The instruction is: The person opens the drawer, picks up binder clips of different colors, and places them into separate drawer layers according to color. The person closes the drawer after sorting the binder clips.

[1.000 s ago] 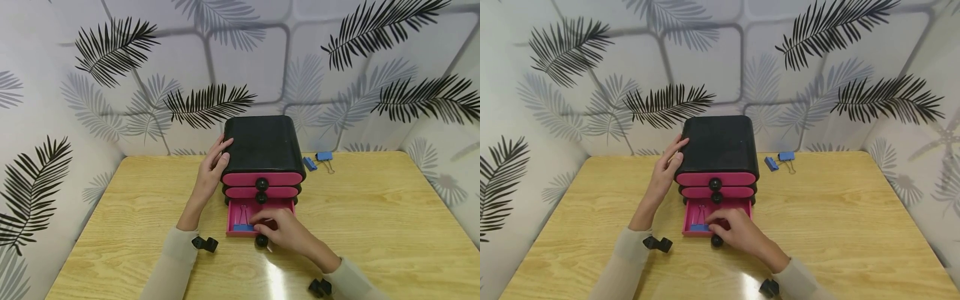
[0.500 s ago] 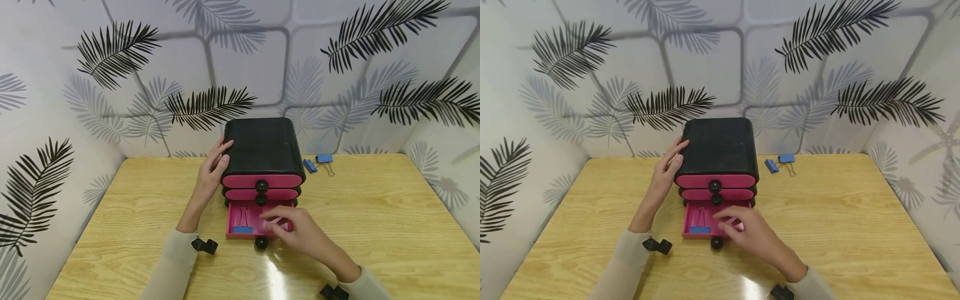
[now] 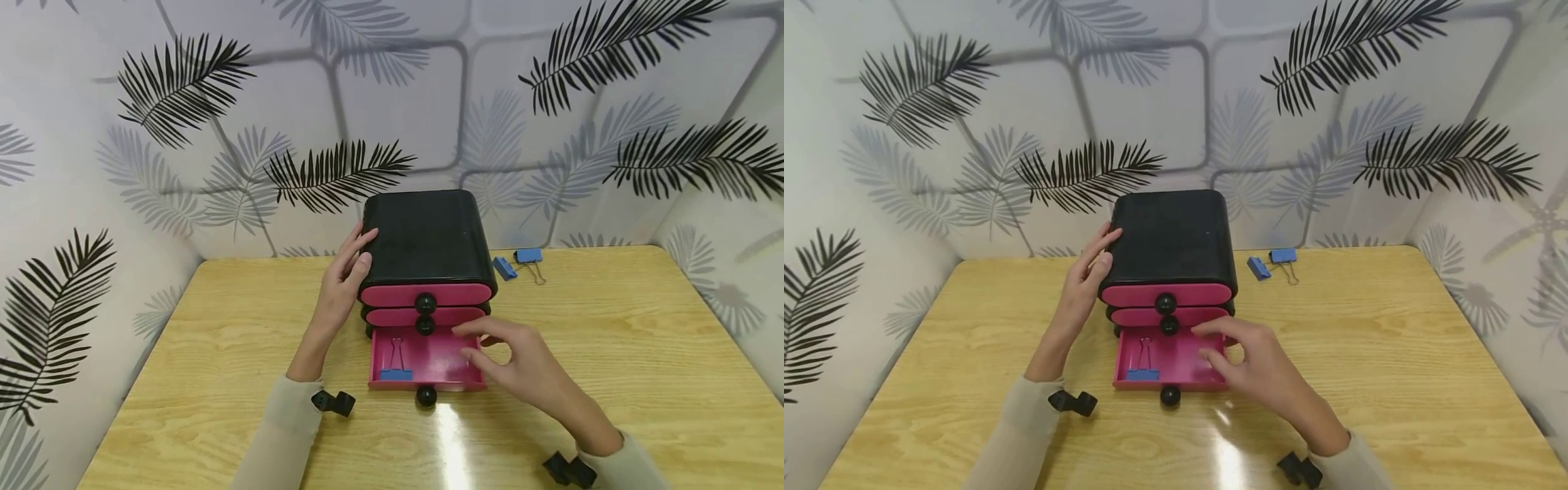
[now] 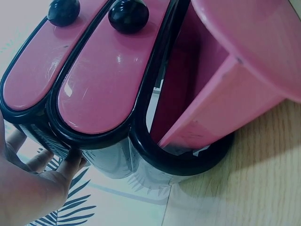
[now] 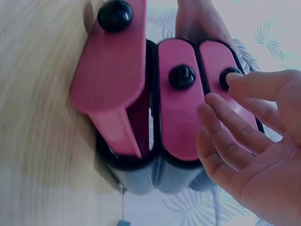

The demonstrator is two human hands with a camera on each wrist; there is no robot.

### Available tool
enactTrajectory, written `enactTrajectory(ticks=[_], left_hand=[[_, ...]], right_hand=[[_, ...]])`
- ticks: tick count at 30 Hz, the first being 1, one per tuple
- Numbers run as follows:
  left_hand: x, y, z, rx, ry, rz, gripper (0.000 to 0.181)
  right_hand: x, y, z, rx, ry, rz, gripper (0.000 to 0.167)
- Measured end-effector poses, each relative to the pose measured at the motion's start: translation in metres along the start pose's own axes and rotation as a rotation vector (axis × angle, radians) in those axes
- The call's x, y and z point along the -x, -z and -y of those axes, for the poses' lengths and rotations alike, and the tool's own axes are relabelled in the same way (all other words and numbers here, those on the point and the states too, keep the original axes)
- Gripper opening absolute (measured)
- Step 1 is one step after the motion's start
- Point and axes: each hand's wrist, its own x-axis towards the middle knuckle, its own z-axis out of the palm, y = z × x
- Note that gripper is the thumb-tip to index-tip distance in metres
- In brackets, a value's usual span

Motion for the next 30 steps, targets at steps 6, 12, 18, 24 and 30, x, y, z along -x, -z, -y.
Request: enactTrajectory(ticks=[6, 12, 18, 24, 30], left_hand=[[0.001, 0.002, 0.0, -0.002, -0.005, -0.001, 0.046], [0.001, 0.002, 0.0, 0.003, -0.009, -0.002, 0.046], [0.0, 0.001, -0.001, 0.008, -0.013, 0.008, 0.046], [0.0, 0.002, -0.002, 0.002, -0.013, 0.004, 0.046], [0.0, 0.002, -0.003, -0.002, 0.0, -0.002, 0.046]], right_hand=[[0.0, 0.019, -0.002, 0.084, 0.055, -0.066, 0.035], [0.001, 0.034, -0.01, 0.131, 0.018, -0.134, 0.033], [0.003, 0.04, -0.018, 0.15, -0.006, -0.184, 0.034], [0.003, 0.045, -0.03, 0.149, -0.054, -0.211, 0.031], [0.001, 0.052, -0.044, 0.164, -0.082, -0.254, 0.025]])
